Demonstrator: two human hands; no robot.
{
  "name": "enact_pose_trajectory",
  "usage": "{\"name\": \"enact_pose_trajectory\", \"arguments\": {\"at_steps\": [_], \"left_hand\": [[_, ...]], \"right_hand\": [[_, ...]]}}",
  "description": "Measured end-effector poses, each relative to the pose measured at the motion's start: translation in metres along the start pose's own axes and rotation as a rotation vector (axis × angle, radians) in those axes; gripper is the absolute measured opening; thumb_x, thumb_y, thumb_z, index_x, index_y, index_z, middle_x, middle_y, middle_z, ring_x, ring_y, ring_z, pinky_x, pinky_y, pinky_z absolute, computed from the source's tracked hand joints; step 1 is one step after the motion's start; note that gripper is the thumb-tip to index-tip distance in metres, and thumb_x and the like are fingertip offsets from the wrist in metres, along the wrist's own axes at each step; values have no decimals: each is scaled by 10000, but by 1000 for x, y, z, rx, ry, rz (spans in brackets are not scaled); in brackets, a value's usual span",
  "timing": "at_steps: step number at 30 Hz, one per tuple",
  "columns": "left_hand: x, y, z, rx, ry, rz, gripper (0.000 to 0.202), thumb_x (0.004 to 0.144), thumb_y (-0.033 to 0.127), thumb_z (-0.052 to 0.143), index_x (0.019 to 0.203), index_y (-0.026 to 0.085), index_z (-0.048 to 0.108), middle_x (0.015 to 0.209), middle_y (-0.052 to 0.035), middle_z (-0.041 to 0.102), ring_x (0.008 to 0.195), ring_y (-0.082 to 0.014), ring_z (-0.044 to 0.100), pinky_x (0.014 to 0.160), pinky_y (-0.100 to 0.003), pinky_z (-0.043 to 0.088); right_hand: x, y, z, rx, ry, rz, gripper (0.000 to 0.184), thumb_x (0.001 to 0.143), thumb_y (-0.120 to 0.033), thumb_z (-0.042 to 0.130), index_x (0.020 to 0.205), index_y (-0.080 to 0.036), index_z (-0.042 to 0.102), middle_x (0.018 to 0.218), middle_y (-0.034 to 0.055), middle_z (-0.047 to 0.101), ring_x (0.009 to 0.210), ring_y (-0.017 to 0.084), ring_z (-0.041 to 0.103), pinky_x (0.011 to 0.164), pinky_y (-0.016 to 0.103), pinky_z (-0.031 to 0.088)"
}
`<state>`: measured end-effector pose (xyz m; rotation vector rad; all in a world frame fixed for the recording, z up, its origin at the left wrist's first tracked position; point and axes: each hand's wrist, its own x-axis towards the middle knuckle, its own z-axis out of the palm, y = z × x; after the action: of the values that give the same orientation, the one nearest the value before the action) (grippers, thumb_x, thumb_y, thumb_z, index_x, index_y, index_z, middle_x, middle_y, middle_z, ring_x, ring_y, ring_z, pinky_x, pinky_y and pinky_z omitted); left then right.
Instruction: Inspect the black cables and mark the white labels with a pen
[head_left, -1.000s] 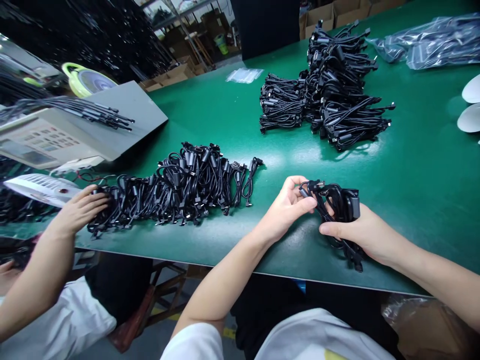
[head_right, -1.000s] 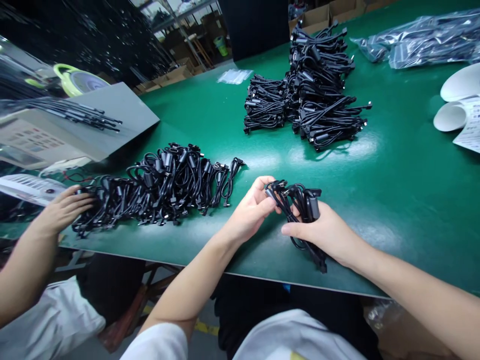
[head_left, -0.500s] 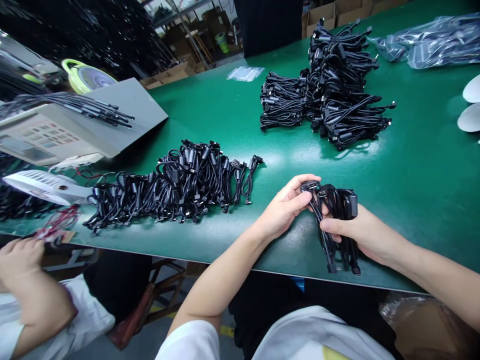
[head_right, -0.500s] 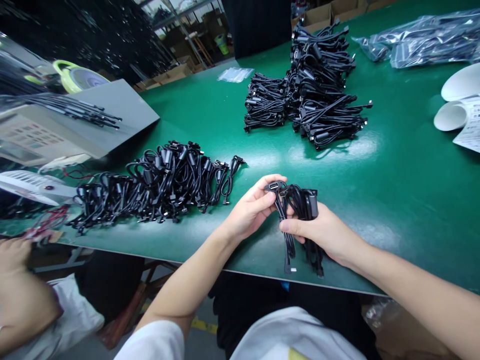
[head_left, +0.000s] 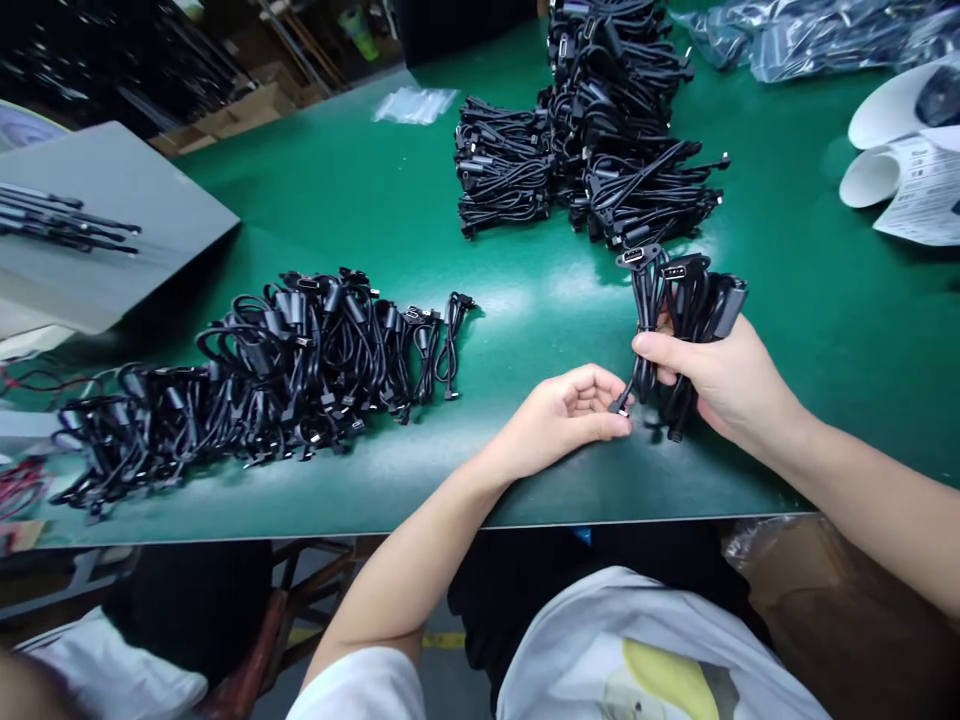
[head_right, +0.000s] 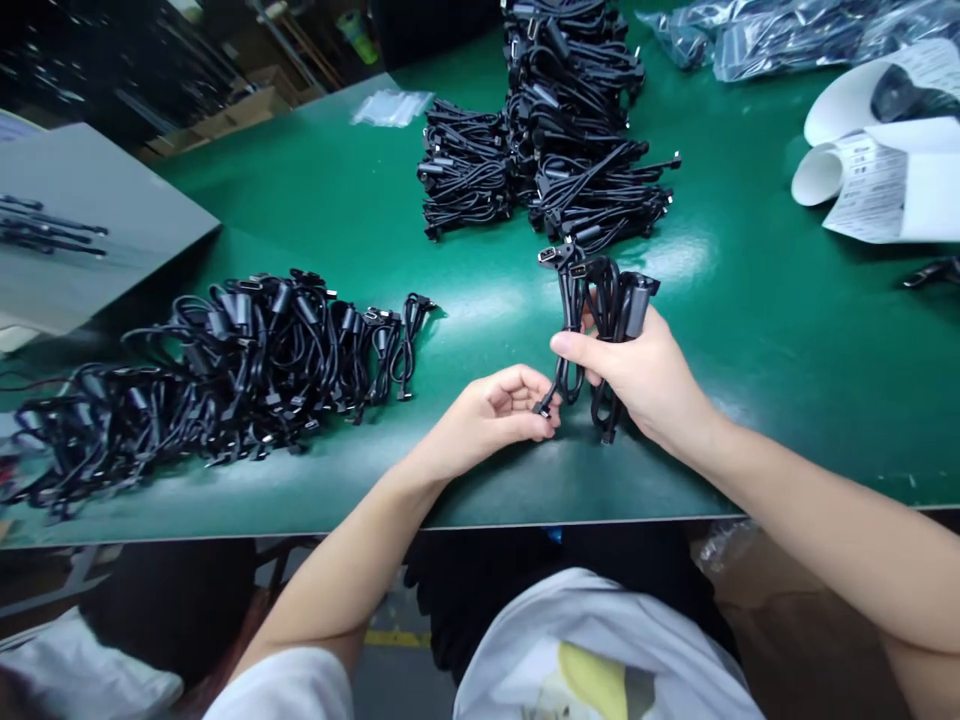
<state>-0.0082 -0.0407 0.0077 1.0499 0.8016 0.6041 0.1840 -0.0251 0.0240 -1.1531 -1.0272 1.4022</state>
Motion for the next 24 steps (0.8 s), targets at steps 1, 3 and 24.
{"name": "enact_pose_trajectory", "arguments": {"at_steps": [1, 3, 24], "left_hand": [[0, 0, 1, 3, -2, -5, 307, 762, 314, 808, 947, 142, 632, 843, -31, 658, 728, -106, 606, 723, -248, 486], [0, 0, 2, -2, -14, -8, 277, 826, 333, 746, 996, 138, 646, 883, -54, 688, 737, -118, 632, 714, -254, 498], [0, 8, -20, 437, 250, 192, 202, 930, 309, 590, 1081, 188, 644, 1027, -83, 691, 958, -216, 642, 915, -369, 491]], "right_hand": [[-1, -1, 0, -35, 20, -24, 314, 690, -295, 887, 760, -193, 599, 650, -49, 535, 522, 88, 459, 497, 244, 372], [-2, -1, 0, -59, 42, -55, 309, 706, -306, 876, 743, -198, 590, 645, -46, 534, 526, 95, 461, 504, 251, 380], [2, -9, -12, 202, -97, 82, 110, 772, -120, 728, 825, -215, 711, 1020, 41, 635, 1066, 207, 593, 1024, 323, 460]]}}
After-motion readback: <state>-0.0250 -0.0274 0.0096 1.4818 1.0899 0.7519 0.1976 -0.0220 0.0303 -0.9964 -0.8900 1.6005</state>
